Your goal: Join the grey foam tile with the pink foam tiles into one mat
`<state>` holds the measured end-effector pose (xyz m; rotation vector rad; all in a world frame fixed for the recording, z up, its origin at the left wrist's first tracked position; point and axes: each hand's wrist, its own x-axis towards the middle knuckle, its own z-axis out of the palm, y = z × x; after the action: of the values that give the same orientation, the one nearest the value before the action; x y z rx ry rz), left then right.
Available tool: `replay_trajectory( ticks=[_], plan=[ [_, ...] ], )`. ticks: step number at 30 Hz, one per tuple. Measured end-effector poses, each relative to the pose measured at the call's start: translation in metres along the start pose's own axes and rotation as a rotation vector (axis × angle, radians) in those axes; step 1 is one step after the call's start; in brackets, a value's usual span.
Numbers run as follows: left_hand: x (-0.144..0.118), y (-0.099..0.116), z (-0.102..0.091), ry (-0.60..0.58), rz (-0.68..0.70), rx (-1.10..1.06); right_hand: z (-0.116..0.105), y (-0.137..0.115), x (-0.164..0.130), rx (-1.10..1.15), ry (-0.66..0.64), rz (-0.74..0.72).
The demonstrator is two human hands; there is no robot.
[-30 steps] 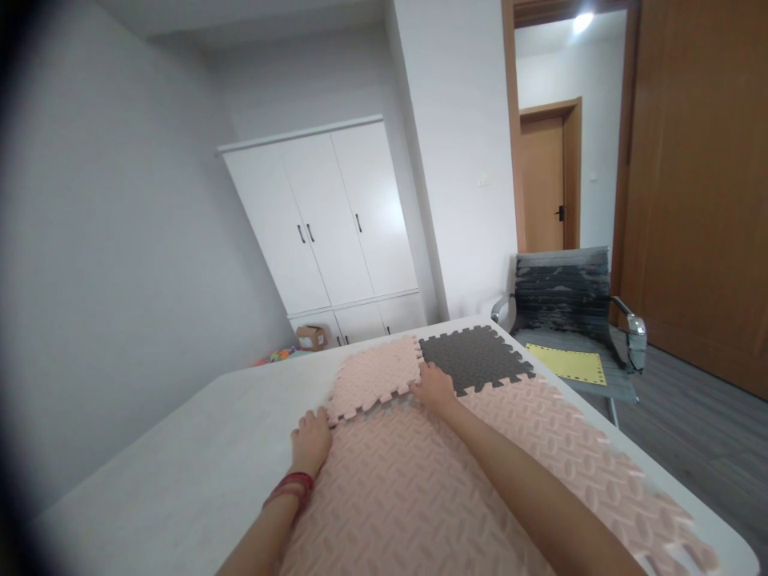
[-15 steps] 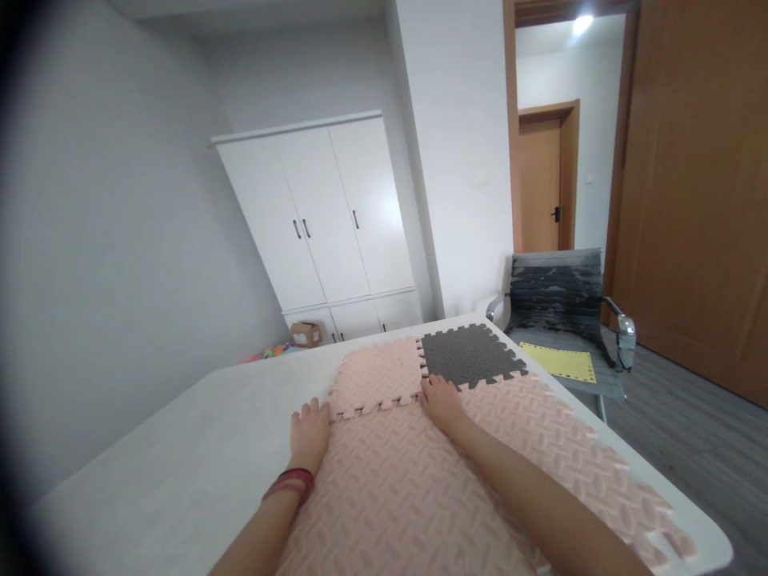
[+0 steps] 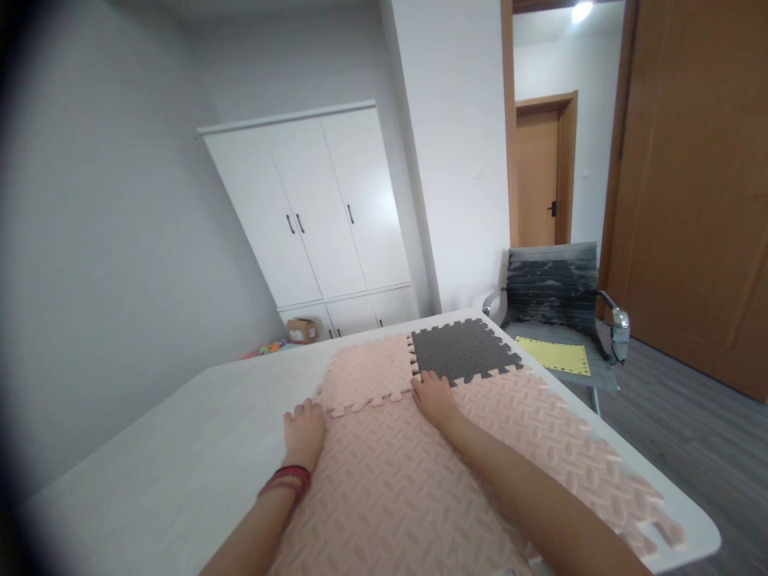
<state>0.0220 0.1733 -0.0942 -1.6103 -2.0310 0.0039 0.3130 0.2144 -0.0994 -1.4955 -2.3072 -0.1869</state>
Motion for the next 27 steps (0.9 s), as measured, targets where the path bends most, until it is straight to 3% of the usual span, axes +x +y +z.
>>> replay_trajectory(
  ticks=[5, 11, 20, 27],
  plan=[
    [0.000, 0.003, -0.004, 0.012, 0.009, 0.010, -0.004, -0.001, -0.001, 0.012, 0.004, -0.050],
    [0.005, 0.006, -0.005, 0.015, 0.186, -0.025, -0.009, -0.003, 0.001, 0.021, -0.027, -0.219],
    [0.007, -0.001, 0.002, -0.082, 0.244, -0.071, -0.003, 0.002, -0.001, 0.086, -0.066, -0.228],
    [-0.004, -0.022, -0.003, -0.110, 0.277, -0.172, -0.002, 0.003, -0.002, 0.143, -0.057, -0.208]
  ],
)
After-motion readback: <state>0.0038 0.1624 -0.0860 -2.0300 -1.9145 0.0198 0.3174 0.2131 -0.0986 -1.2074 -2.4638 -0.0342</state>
